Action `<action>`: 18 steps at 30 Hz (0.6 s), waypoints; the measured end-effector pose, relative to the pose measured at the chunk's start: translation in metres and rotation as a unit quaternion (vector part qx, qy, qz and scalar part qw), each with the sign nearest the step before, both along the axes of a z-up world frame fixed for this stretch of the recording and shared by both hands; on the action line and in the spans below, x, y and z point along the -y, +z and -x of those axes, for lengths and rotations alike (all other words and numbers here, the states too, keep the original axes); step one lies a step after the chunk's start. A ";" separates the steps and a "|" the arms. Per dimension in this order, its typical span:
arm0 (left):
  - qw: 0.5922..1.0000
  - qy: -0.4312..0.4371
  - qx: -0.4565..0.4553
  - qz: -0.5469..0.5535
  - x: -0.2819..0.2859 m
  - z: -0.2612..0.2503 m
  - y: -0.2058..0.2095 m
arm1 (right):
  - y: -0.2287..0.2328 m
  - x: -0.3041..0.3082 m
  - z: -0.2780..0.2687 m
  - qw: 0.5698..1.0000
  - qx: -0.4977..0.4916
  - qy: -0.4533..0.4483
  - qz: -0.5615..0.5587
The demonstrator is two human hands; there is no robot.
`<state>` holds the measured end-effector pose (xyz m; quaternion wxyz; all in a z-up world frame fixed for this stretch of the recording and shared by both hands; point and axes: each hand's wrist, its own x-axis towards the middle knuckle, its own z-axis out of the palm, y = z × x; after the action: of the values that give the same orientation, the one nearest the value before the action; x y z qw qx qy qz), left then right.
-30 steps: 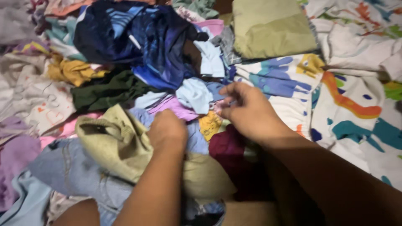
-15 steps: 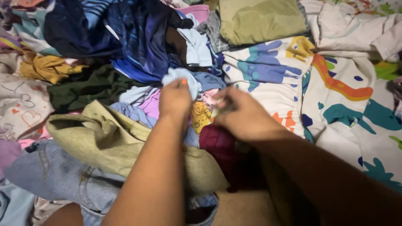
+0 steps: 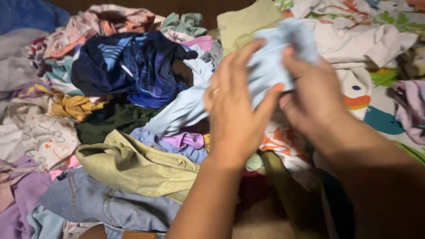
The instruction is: The person folds various pieces of clothing on a bed, including a pink patterned shirt, a white shirt, a light blue shirt, a light green shirt, a blue shirt, and several pairs of underwear. The person picks up each item, smooths it out, folds it, and places it in a pile.
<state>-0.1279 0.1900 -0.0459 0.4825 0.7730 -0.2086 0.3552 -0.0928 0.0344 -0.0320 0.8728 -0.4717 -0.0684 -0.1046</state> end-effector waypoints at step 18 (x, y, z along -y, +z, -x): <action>0.975 -0.067 -0.187 0.102 0.013 -0.031 0.033 | 0.013 0.105 0.028 0.988 -0.090 0.062 -0.106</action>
<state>-0.0967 0.1772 -0.0128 0.6117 0.7568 -0.1293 0.1907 -0.1206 -0.0707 -0.0187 0.9252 -0.3792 -0.0075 -0.0139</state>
